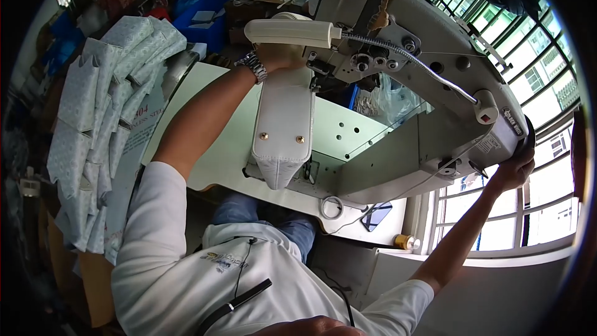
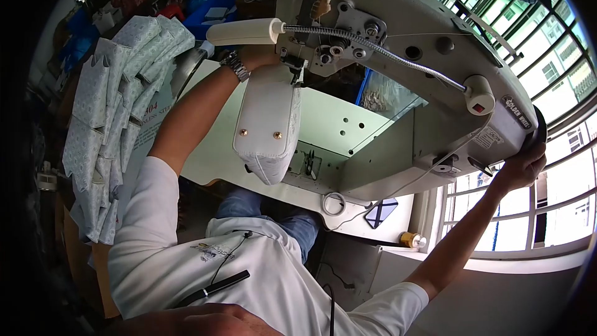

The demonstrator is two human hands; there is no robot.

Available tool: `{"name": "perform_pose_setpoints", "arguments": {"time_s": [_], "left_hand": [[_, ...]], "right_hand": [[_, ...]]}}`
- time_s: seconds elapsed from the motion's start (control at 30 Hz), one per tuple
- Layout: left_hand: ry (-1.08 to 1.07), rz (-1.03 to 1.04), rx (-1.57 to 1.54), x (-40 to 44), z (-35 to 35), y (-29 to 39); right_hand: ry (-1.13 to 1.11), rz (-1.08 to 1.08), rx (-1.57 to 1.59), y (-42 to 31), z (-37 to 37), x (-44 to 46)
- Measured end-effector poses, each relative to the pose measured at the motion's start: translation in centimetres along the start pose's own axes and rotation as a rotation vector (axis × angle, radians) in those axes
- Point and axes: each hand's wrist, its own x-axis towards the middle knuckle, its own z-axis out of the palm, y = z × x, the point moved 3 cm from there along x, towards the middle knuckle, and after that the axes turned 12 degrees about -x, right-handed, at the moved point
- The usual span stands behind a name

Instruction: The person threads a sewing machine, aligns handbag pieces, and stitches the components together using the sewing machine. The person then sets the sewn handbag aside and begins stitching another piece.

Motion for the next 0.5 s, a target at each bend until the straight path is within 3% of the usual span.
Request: {"name": "perform_pose_setpoints", "arguments": {"time_s": [0.03,0.1,0.17,0.23,0.3,0.37,0.4,0.5], "left_hand": [[-0.076,-0.162,0.127,0.2,-0.8,1.4],[0.002,-0.478,-0.088,-0.5,-2.4,2.8],[0.0,-0.681,-0.092,-1.4,-4.2,5.6],[0.092,-0.641,-0.085,-3.0,-6.6,9.2],[0.055,-0.685,-0.404,-5.7,-9.7,12.7],[0.112,-0.541,-0.619,-9.2,-12.6,14.4],[0.117,-0.555,-0.616,-10.7,-15.0,14.8],[-0.048,-0.338,-0.384,-15.8,-21.5,14.7]], "right_hand": [[0.018,-0.011,0.029,0.5,0.0,-0.1],[0.053,-0.043,-0.018,1.8,0.0,-0.1],[0.077,-0.08,-0.059,1.7,0.0,-0.4],[0.051,-0.039,-0.046,1.2,-0.3,-0.8],[0.039,-0.075,-0.074,2.1,-0.4,-0.4],[0.05,-0.058,-0.12,2.0,-0.7,-0.4],[0.013,0.013,-0.027,2.5,-0.6,-0.1],[-0.029,-0.026,-0.212,-0.1,-2.8,-2.8]]}}
